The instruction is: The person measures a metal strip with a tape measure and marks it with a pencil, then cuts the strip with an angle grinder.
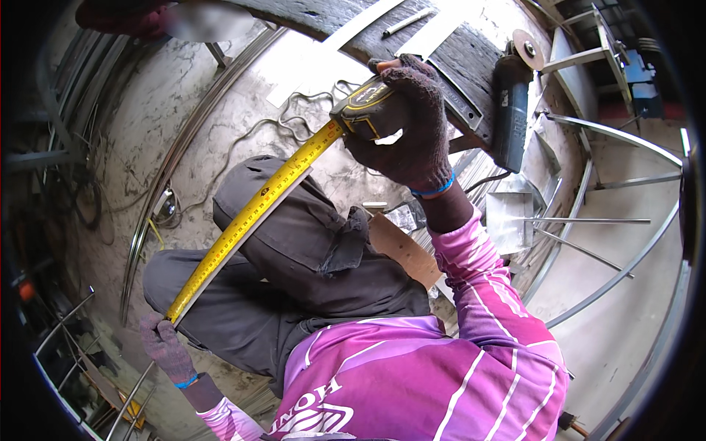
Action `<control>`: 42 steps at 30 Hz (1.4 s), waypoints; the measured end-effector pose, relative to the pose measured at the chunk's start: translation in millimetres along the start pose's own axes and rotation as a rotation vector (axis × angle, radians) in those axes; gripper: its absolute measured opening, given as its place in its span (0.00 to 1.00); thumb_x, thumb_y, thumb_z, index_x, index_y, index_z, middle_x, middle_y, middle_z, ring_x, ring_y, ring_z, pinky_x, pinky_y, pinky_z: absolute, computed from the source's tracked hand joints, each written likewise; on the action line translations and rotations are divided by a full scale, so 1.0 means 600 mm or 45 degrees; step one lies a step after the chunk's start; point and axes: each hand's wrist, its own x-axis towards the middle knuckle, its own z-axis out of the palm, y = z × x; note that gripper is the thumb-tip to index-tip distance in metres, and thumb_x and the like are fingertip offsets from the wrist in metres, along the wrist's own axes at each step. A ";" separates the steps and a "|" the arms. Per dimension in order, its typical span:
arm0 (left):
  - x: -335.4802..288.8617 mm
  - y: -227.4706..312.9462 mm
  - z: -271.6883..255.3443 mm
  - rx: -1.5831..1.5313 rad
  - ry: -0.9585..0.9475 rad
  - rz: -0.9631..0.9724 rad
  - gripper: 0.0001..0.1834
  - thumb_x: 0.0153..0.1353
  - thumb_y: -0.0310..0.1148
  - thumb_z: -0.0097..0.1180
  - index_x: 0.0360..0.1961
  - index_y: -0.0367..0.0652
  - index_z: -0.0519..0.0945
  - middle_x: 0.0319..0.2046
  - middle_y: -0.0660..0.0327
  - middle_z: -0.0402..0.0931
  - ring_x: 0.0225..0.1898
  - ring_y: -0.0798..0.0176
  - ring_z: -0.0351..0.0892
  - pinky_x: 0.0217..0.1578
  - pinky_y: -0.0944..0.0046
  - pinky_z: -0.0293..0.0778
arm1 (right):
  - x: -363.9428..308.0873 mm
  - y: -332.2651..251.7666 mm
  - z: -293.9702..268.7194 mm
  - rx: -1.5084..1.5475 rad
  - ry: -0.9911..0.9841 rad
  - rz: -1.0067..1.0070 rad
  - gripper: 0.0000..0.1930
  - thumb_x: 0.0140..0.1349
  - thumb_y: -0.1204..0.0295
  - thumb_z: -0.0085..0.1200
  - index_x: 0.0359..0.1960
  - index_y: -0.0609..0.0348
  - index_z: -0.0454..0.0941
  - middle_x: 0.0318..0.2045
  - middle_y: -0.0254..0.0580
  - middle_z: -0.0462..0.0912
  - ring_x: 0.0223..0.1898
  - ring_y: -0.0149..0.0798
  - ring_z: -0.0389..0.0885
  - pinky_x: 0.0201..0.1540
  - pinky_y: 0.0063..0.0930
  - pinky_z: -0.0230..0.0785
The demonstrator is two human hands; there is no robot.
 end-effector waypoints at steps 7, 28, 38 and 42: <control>0.003 0.016 0.007 0.041 0.048 0.065 0.05 0.70 0.27 0.54 0.42 0.36 0.76 0.37 0.60 0.74 0.41 0.60 0.73 0.49 0.60 0.72 | -0.003 0.005 0.001 0.041 -0.009 0.000 0.43 0.36 0.73 0.81 0.58 0.54 0.71 0.54 0.51 0.75 0.60 0.54 0.73 0.61 0.47 0.70; 0.080 0.240 0.111 0.322 -0.304 0.619 0.28 0.57 0.43 0.66 0.59 0.48 0.78 0.44 0.53 0.80 0.45 0.48 0.81 0.48 0.46 0.75 | -0.001 -0.225 0.124 0.228 -0.138 0.060 0.43 0.47 0.70 0.80 0.63 0.56 0.65 0.54 0.52 0.78 0.58 0.50 0.80 0.61 0.47 0.77; -0.010 -0.127 -0.033 -0.127 0.529 -0.271 0.12 0.64 0.29 0.60 0.48 0.36 0.79 0.29 0.57 0.76 0.31 0.64 0.73 0.34 0.61 0.73 | -0.060 -0.209 0.103 0.419 -0.102 0.517 0.39 0.51 0.76 0.75 0.64 0.55 0.65 0.59 0.49 0.75 0.60 0.51 0.78 0.62 0.46 0.77; -0.112 -0.387 0.062 0.866 -0.109 -0.451 0.11 0.59 0.28 0.53 0.40 0.32 0.81 0.35 0.45 0.80 0.41 0.47 0.82 0.47 0.48 0.76 | -0.070 -0.211 0.134 0.132 -0.133 0.315 0.40 0.48 0.77 0.75 0.63 0.54 0.66 0.56 0.43 0.73 0.57 0.43 0.77 0.58 0.37 0.75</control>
